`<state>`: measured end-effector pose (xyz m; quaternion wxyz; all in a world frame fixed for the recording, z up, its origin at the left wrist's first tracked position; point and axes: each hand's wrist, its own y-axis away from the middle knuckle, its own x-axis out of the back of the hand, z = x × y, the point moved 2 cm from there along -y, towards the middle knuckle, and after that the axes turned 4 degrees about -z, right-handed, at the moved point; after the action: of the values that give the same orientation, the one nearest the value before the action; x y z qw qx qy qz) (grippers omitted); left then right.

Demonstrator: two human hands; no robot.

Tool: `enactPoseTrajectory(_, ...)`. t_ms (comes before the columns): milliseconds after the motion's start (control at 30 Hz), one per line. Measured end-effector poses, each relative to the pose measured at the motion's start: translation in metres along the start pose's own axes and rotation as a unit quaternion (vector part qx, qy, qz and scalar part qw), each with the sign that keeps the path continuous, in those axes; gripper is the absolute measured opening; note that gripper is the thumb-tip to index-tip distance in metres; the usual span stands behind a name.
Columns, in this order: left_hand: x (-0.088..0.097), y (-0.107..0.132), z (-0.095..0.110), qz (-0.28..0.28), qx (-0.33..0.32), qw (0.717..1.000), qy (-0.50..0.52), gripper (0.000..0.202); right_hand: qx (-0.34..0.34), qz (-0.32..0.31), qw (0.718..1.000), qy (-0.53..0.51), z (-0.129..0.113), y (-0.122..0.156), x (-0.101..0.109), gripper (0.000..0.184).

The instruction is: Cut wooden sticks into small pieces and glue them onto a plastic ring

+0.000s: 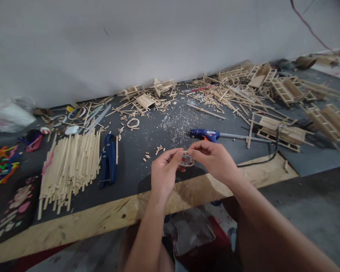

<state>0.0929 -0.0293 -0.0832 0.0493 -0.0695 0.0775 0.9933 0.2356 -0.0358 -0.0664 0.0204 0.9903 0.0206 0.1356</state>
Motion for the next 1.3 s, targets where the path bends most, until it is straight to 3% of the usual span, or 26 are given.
enactPoseTrajectory(233,0.0,-0.003,0.0,0.019,0.008,0.999,0.05,0.023,-0.022,-0.04,0.997,-0.07,0.006,-0.003,-0.001,0.031)
enactPoseTrajectory(333,0.001,-0.004,0.0,0.033,0.002,0.997,0.076,0.024,-0.029,-0.07,0.994,-0.084,0.009,-0.003,-0.003,0.027)
enactPoseTrajectory(567,-0.002,-0.005,-0.005,0.027,-0.001,0.995,0.099,0.029,-0.003,-0.039,0.994,-0.102,0.008,-0.002,-0.004,0.023)
enactPoseTrajectory(767,-0.005,-0.006,-0.009,0.046,-0.04,0.996,0.07,0.031,-0.01,-0.028,0.991,-0.133,0.004,-0.002,-0.005,0.02)
enactPoseTrajectory(933,-0.006,-0.006,-0.008,0.028,-0.035,0.995,0.087,0.038,-0.011,-0.009,0.989,-0.144,0.005,-0.001,-0.005,0.021)
enactPoseTrajectory(1067,-0.007,-0.007,-0.006,-0.027,-0.016,0.997,0.069,0.029,-0.002,-0.022,0.99,-0.142,0.01,-0.004,-0.003,0.024)
enactPoseTrajectory(1167,-0.005,-0.007,-0.007,-0.021,-0.005,0.998,0.061,0.027,-0.004,-0.007,0.993,-0.115,0.016,-0.007,0.012,0.03)
enactPoseTrajectory(1300,0.0,-0.009,-0.005,0.004,0.002,0.998,0.066,0.026,-0.06,0.075,0.994,-0.048,0.029,-0.004,0.061,0.034)
